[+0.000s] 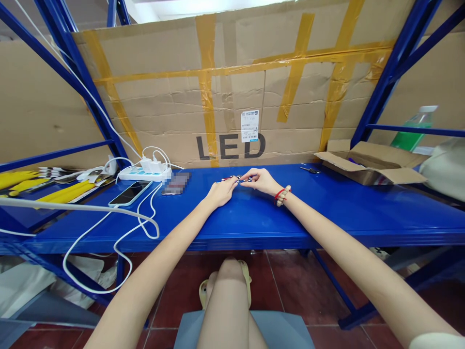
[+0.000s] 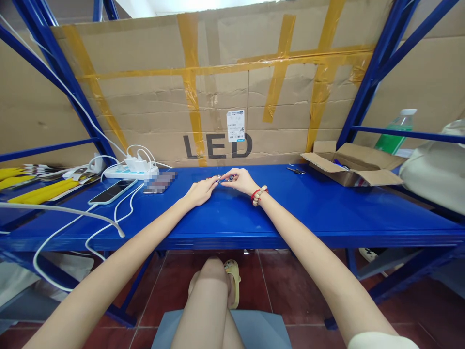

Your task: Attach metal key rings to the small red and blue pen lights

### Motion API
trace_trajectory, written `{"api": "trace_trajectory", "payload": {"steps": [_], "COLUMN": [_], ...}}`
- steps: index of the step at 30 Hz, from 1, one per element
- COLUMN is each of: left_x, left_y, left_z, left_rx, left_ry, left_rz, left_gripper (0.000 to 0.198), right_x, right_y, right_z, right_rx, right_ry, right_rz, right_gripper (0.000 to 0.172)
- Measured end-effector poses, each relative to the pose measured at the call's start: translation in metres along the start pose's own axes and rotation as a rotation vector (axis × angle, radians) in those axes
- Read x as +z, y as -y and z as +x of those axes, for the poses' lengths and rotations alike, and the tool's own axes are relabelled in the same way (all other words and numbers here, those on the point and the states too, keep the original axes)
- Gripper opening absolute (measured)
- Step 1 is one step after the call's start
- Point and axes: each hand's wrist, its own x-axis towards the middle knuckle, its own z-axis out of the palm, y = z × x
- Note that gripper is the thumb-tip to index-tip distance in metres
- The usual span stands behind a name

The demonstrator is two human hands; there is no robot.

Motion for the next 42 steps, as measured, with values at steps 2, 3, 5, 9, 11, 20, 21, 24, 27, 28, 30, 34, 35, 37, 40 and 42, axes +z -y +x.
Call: {"api": "trace_trajectory", "payload": {"steps": [2, 3, 5, 9, 11, 20, 21, 24, 27, 28, 30, 34, 35, 37, 40, 42], "left_x": [-0.0003, -0.0006, -0.0012, -0.0010, 0.0002, 0.0016, 0.0010, -0.0003, -0.0004, -0.0003, 0.0000, -0.0008, -0.0011, -0.0016, -0.0015, -0.0011], "left_y": [0.0000, -0.0001, -0.0005, -0.0007, -0.0002, 0.0002, -0.0001, -0.0007, -0.0006, -0.0005, -0.0003, -0.0002, -0.0002, -0.0003, -0.0002, 0.0000], "left_z": [-0.0002, -0.0003, -0.0007, -0.0009, -0.0006, -0.0002, -0.0002, -0.0005, -0.0010, -0.0012, -0.0015, -0.0015, -0.0013, -0.0010, -0.0007, -0.0007], "left_rx": [0.007, 0.008, 0.008, 0.010, 0.011, 0.007, 0.005, 0.000, -0.003, -0.004, -0.003, 0.001, -0.001, -0.001, 0.008, 0.013], "left_ry": [-0.002, -0.001, 0.001, -0.001, -0.008, -0.008, -0.003, 0.003, 0.000, -0.002, -0.010, -0.015, -0.010, 0.001, -0.001, -0.009], "left_rz": [0.002, 0.003, 0.005, 0.001, -0.002, -0.003, -0.003, 0.000, 0.001, -0.002, -0.015, -0.037, -0.036, -0.031, -0.032, -0.034], "left_gripper": [0.032, 0.032, 0.032, 0.032, 0.031, 0.031, 0.031, 0.032, 0.032, 0.033, 0.034, 0.034, 0.034, 0.034, 0.034, 0.034], "right_x": [-0.0003, -0.0004, -0.0005, -0.0002, 0.0002, -0.0003, -0.0003, -0.0002, 0.0001, 0.0002, -0.0001, -0.0011, -0.0013, -0.0016, -0.0016, -0.0014], "right_y": [-0.0007, -0.0009, -0.0010, -0.0012, -0.0019, 0.0006, 0.0013, 0.0020, 0.0016, 0.0014, 0.0014, 0.0016, 0.0015, 0.0012, 0.0006, 0.0005], "right_z": [-0.0001, -0.0002, -0.0007, -0.0014, -0.0012, -0.0016, -0.0016, -0.0016, -0.0013, -0.0012, -0.0011, -0.0006, -0.0006, -0.0005, -0.0008, -0.0012], "right_rx": [0.001, 0.006, 0.018, 0.029, 0.028, 0.018, 0.019, 0.024, 0.031, 0.031, 0.027, 0.001, -0.002, 0.001, 0.010, 0.015], "right_ry": [0.001, 0.001, 0.002, 0.005, 0.006, 0.002, 0.003, 0.002, 0.002, 0.000, -0.007, -0.010, -0.009, -0.007, 0.001, 0.006], "right_rz": [-0.009, -0.013, -0.020, -0.031, -0.032, -0.018, -0.017, -0.023, -0.023, -0.022, -0.020, -0.032, -0.036, -0.040, -0.042, -0.039], "right_gripper": [0.035, 0.035, 0.035, 0.036, 0.036, 0.037, 0.037, 0.037, 0.038, 0.038, 0.039, 0.038, 0.039, 0.039, 0.040, 0.040]}}
